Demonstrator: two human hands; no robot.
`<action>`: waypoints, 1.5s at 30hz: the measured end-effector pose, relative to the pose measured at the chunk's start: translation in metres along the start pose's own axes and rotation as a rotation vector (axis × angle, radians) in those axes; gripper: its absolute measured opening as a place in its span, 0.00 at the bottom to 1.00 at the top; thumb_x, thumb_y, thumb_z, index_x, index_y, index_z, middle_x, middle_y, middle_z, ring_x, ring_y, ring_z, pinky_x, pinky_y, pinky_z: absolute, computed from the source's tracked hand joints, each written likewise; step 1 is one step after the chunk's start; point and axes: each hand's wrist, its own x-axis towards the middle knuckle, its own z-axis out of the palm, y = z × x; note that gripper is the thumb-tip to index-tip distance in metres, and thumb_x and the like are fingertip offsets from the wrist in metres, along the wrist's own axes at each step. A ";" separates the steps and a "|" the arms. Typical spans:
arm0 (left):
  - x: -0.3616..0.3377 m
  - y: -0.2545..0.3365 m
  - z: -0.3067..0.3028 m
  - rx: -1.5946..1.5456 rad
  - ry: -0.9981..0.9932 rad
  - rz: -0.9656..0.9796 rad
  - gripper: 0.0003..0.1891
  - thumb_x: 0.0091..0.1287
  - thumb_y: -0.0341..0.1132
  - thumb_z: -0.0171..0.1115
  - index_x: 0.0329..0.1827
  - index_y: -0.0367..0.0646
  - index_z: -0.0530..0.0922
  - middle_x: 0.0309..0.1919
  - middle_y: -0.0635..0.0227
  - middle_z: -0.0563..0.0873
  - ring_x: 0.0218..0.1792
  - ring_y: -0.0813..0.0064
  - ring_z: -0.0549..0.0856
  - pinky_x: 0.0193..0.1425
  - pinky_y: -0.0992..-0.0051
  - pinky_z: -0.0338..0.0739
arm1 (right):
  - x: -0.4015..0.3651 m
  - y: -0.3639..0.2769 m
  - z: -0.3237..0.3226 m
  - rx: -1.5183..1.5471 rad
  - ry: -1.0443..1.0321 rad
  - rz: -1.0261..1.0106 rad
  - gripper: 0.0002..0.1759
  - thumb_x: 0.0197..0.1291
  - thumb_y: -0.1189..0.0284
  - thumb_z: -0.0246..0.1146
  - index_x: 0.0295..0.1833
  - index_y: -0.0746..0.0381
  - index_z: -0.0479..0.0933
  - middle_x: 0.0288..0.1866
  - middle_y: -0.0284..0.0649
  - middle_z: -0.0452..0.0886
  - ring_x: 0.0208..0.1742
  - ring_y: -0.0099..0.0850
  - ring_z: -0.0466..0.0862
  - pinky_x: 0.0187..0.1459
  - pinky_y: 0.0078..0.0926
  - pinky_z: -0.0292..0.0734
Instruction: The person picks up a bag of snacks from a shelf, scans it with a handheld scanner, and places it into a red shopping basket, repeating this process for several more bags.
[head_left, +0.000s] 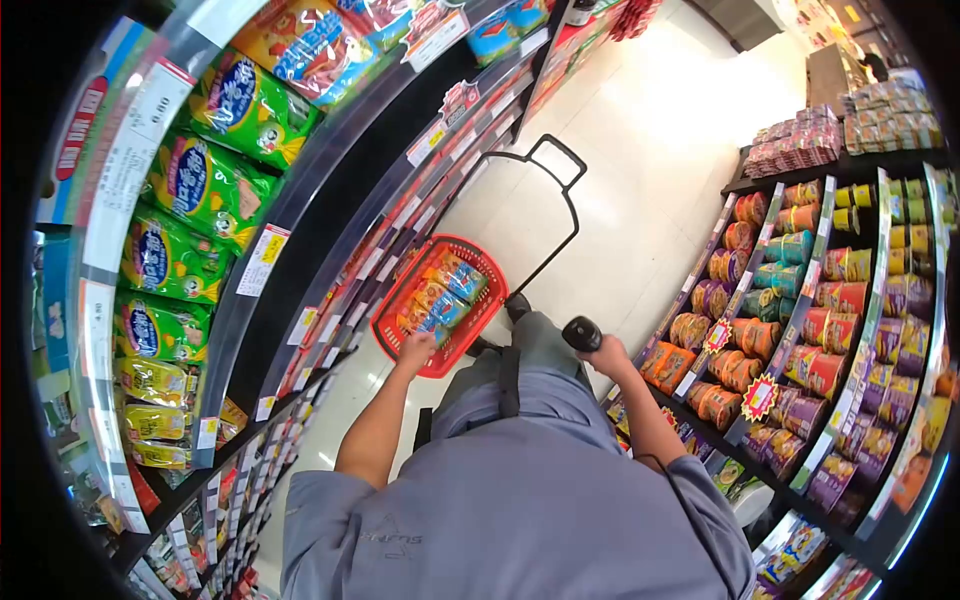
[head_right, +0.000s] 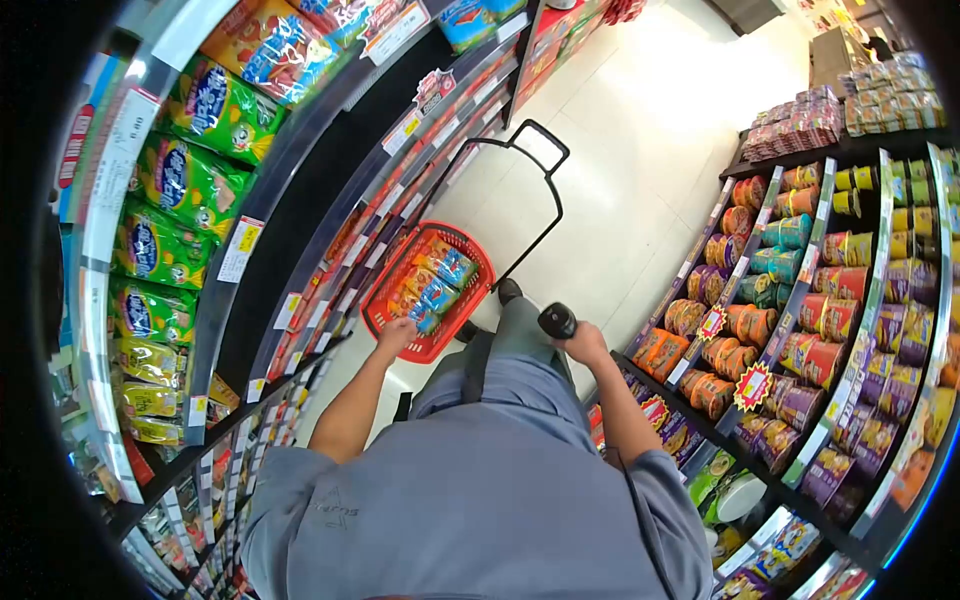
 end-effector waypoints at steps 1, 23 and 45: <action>-0.002 0.018 -0.004 -0.041 -0.011 0.038 0.12 0.65 0.37 0.58 0.41 0.37 0.81 0.27 0.68 0.83 0.28 0.78 0.83 0.33 0.77 0.76 | 0.003 -0.007 -0.001 0.040 0.012 -0.021 0.21 0.42 0.59 0.74 0.29 0.67 0.80 0.21 0.45 0.82 0.23 0.34 0.84 0.30 0.33 0.78; 0.132 0.561 0.074 -0.244 0.388 0.484 0.30 0.61 0.45 0.69 0.62 0.38 0.70 0.59 0.61 0.76 0.63 0.72 0.72 0.66 0.72 0.63 | 0.190 -0.087 -0.171 0.092 -0.063 -0.163 0.22 0.43 0.57 0.74 0.25 0.68 0.79 0.18 0.43 0.80 0.20 0.32 0.82 0.28 0.31 0.78; 0.190 0.529 0.038 -0.946 0.186 0.480 0.26 0.64 0.39 0.65 0.63 0.41 0.69 0.56 0.65 0.79 0.56 0.65 0.79 0.60 0.58 0.75 | 0.238 -0.080 -0.207 0.003 -0.122 -0.189 0.24 0.42 0.56 0.74 0.31 0.69 0.81 0.25 0.49 0.83 0.30 0.41 0.85 0.36 0.36 0.78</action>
